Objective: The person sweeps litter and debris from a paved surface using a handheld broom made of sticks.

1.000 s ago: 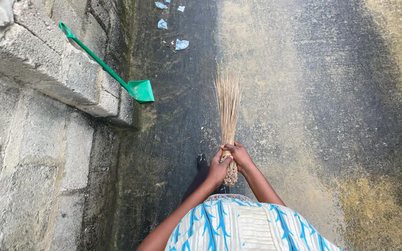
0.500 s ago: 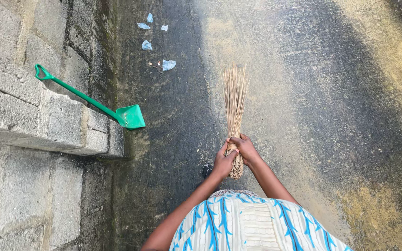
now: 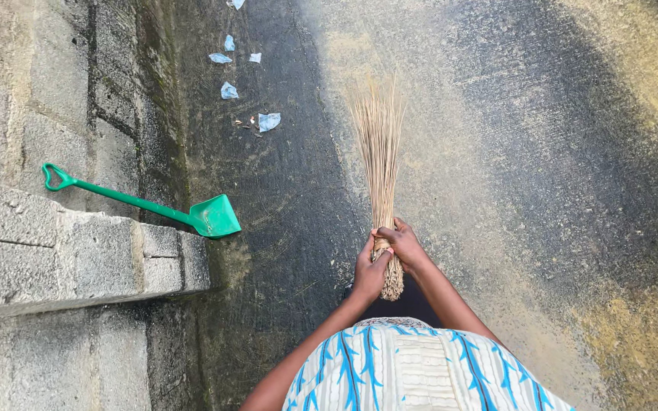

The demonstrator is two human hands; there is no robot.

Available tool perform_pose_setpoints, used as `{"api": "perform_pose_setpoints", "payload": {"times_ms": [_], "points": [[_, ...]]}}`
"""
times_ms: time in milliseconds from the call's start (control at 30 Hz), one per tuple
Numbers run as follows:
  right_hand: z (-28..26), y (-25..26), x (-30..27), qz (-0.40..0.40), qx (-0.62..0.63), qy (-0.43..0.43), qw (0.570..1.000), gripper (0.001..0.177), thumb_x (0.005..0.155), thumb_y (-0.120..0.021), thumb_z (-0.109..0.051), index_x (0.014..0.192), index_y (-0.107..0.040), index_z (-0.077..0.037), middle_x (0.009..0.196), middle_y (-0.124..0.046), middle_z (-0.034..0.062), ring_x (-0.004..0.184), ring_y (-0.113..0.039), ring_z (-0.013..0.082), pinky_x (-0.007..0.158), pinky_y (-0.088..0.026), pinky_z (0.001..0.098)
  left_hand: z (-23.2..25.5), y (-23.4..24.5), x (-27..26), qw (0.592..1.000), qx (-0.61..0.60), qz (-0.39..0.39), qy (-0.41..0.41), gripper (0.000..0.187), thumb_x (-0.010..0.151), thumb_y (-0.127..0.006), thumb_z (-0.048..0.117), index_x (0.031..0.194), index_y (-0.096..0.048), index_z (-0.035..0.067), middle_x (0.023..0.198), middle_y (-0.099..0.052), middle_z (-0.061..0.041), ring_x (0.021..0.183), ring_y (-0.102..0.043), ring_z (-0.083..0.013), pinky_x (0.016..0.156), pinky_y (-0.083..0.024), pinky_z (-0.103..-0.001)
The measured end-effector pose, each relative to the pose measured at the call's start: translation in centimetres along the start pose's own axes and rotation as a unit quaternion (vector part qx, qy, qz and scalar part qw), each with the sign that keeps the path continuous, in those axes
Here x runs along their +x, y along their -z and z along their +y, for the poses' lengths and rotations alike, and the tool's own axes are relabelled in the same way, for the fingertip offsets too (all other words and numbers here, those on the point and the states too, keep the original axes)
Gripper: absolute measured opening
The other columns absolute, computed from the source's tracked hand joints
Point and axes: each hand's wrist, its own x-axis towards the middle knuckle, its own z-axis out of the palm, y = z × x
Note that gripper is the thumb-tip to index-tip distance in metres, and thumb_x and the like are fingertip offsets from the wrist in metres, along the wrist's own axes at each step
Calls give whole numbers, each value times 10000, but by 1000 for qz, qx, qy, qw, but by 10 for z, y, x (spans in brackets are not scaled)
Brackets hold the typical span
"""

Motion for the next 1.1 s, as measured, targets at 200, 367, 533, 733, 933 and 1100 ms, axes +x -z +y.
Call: {"api": "perform_pose_setpoints", "payload": {"times_ms": [200, 367, 533, 733, 933, 1100], "points": [[-2, 23, 38, 2, 11, -19, 1000, 290, 855, -704, -49, 1119, -601, 9, 877, -685, 88, 726, -662, 166, 638, -550, 311, 1, -13, 35, 999, 27, 0, 21, 605, 932, -655, 95, 1496, -471, -21, 1174, -691, -97, 985, -651, -129, 838, -544, -280], [-12, 49, 89, 6, 6, -42, 999, 273, 858, -701, -50, 1093, -601, 47, 873, -691, 100, 712, -676, 183, 633, -564, 326, 3, -35, 80, 998, 10, 15, 55, 554, 936, -639, 132, 1457, -526, -20, 1086, -703, -90, 892, -632, -130, 762, -528, -292], [-63, 72, 143, 3, 12, -55, 998, 254, 838, -695, -56, 1049, -589, 37, 862, -687, 122, 696, -686, 210, 615, -565, 348, 16, -66, 144, 996, 77, 33, 21, 517, 940, -652, 153, 1419, -572, -24, 1089, -720, -92, 929, -636, -119, 827, -516, -272], [-118, 106, 189, -24, -21, -24, 999, 241, 834, -719, -61, 1030, -614, 33, 859, -681, 105, 711, -664, 194, 635, -549, 336, 21, -114, 203, 999, 29, 46, -2, 557, 930, -648, 154, 1446, -521, -14, 1135, -707, -80, 971, -629, -121, 862, -514, -281], [-126, 135, 216, -47, -22, -50, 997, 228, 828, -710, -65, 1025, -623, 11, 843, -679, 88, 724, -661, 190, 652, -547, 329, 15, -141, 227, 995, 65, 77, -14, 545, 928, -665, 153, 1427, -541, -29, 1137, -717, -84, 983, -645, -122, 880, -509, -269], [-120, 153, 240, -50, -9, -73, 996, 201, 837, -694, -82, 995, -639, 30, 833, -690, 101, 705, -668, 198, 641, -551, 334, 2, -152, 252, 995, 52, 87, 1, 510, 931, -666, 138, 1396, -567, -46, 1122, -723, -92, 961, -643, -129, 860, -521, -278]]}}
